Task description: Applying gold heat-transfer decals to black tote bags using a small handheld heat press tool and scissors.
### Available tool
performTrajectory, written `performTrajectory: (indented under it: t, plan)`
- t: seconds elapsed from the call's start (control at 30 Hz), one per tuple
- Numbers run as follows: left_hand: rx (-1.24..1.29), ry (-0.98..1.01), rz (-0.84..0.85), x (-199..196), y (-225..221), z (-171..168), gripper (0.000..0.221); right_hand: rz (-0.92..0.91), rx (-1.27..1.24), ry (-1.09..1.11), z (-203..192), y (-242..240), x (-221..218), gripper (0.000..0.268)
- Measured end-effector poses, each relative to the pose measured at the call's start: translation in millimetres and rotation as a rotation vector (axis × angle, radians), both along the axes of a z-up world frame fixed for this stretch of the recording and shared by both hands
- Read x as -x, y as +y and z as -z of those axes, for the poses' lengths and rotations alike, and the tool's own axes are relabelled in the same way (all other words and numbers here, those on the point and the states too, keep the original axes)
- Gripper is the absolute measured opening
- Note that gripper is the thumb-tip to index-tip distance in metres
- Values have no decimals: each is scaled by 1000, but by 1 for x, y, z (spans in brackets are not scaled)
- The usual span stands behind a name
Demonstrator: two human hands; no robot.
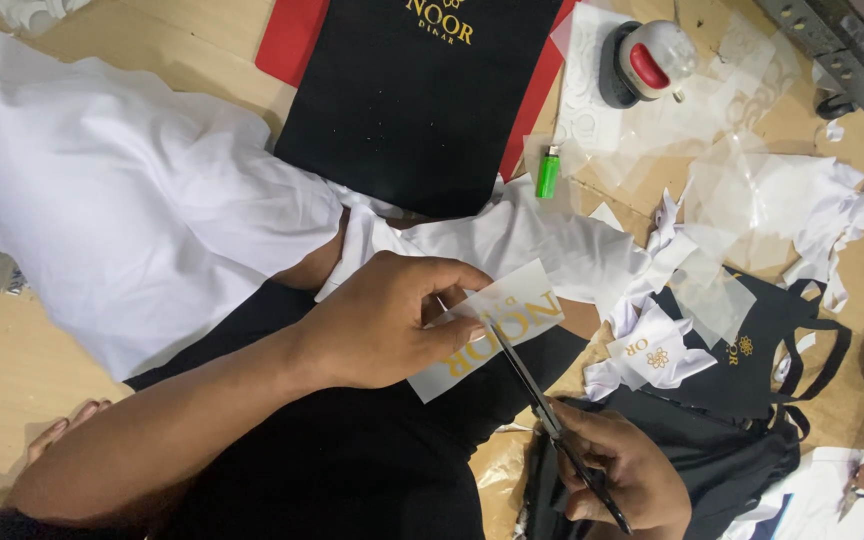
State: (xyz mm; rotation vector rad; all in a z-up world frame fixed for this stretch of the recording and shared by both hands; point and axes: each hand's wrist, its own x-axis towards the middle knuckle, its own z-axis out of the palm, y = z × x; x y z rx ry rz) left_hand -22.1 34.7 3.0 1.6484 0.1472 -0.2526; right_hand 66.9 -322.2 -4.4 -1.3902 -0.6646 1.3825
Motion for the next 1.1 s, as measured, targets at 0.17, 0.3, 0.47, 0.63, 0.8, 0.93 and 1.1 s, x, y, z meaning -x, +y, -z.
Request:
performTrajectory:
  t: [0.17, 0.3, 0.47, 0.63, 0.8, 0.93, 1.1]
  plan:
    - [20, -7, -13, -1, 0, -4, 42, 46, -23, -41, 6, -5, 5, 99]
    - [66, -5, -23, -1, 0, -2, 41, 31, -54, -42, 5, 0, 2, 101]
    - [65, -7, -29, -2, 2, -2, 42, 4, -61, -47, 6, 0, 3, 100]
    - [125, -49, -51, -3, 3, -3, 41, 67, -65, -25, 7, -5, 7, 99]
    - [103, 8, 41, -4, 3, -8, 40, 114, -114, -104, 0, -4, 9, 94]
    - [125, -2, 36, -5, 5, -10, 43, 23, -58, -45, 2, -8, 4, 99]
    - [144, 32, 70, -6, 7, -13, 52, 17, 58, -11, -3, -5, 3, 103]
